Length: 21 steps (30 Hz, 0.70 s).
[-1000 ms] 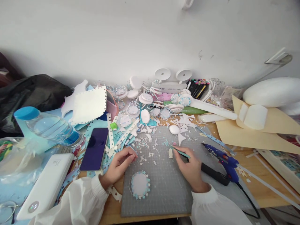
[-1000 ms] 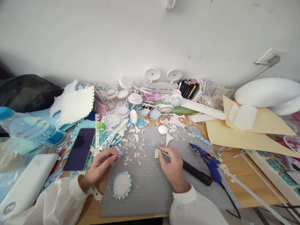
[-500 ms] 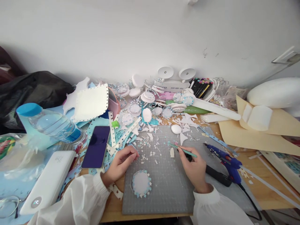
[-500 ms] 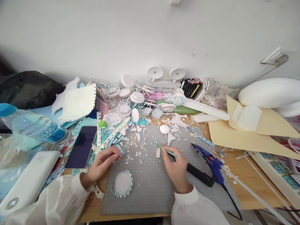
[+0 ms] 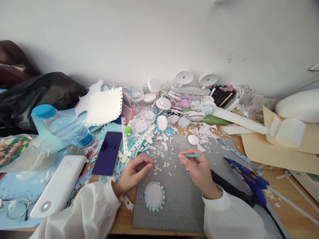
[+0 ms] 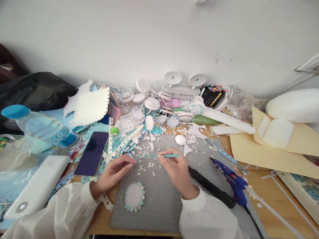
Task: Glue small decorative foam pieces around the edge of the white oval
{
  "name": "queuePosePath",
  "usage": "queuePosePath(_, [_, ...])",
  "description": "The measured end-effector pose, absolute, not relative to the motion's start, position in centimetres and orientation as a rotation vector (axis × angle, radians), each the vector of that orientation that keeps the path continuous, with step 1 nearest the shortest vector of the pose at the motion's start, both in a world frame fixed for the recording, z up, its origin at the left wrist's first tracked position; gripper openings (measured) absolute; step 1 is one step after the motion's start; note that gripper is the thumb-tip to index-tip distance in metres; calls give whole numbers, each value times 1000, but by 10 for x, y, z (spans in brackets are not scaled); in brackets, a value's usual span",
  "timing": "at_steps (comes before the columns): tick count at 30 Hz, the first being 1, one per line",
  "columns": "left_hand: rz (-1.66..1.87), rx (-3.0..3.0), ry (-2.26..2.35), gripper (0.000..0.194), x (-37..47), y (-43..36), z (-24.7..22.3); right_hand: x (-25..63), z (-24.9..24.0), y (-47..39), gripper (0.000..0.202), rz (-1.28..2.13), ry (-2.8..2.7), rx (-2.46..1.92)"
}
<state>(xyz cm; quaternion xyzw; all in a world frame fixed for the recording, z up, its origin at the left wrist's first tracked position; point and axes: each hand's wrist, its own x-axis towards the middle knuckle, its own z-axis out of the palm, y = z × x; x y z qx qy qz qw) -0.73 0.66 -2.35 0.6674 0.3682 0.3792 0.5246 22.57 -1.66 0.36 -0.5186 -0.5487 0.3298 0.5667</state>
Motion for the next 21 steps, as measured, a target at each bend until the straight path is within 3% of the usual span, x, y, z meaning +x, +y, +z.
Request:
queuePosePath(10, [903,1661,848,19,-6,6,-21,209,-8,-30,1,874,-1374,-1159])
queuePosePath(21, [865,1725,886,20,-7,6,-25,210,-6,-30,3,845,-1373,-1203])
